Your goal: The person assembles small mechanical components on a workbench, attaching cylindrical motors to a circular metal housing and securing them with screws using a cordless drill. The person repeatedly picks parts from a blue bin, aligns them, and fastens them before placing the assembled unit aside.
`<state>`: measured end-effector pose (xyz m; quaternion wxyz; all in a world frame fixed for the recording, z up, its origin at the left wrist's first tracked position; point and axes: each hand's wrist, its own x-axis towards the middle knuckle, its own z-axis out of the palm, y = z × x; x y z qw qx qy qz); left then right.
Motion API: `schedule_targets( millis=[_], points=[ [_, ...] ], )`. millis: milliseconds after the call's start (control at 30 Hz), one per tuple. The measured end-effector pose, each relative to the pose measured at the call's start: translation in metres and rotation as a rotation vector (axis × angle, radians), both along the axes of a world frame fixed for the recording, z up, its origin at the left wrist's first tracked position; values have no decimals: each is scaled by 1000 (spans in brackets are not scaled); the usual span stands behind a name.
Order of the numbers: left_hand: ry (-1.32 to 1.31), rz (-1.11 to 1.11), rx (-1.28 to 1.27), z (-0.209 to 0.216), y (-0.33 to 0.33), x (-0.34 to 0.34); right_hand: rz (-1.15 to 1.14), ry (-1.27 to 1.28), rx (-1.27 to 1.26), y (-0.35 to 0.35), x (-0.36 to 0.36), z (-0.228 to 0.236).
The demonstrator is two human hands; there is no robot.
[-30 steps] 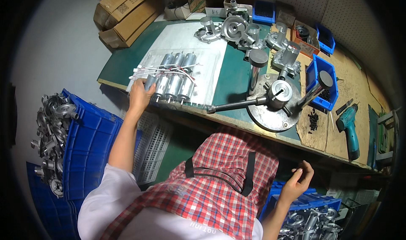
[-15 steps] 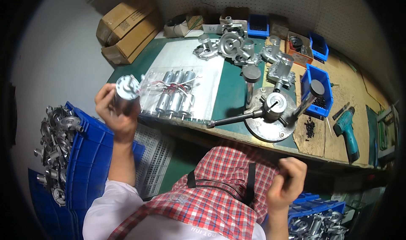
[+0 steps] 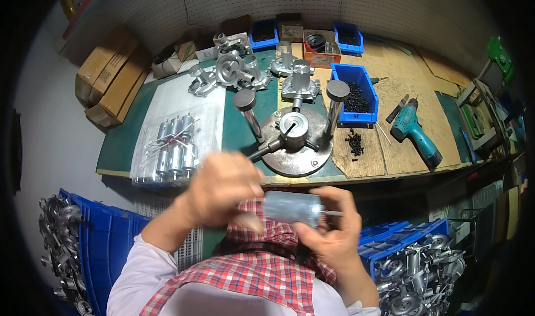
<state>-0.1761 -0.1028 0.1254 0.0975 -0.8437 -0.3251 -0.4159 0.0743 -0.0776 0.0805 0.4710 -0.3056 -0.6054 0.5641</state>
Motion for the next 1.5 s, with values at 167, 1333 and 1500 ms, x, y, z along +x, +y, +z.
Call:
schedule_targets(
  millis=[167,1333,1500],
  points=[
    [-301,537,-89,22,124,-75,-250,-110,-55,6,45,-15],
    [110,488,-16,91,32,-105,-317,-179,-48,-18,86,-36],
    [-194,445,-649,44,-71,-57,-188,-196,-31,-25,73,-32]
  ],
)
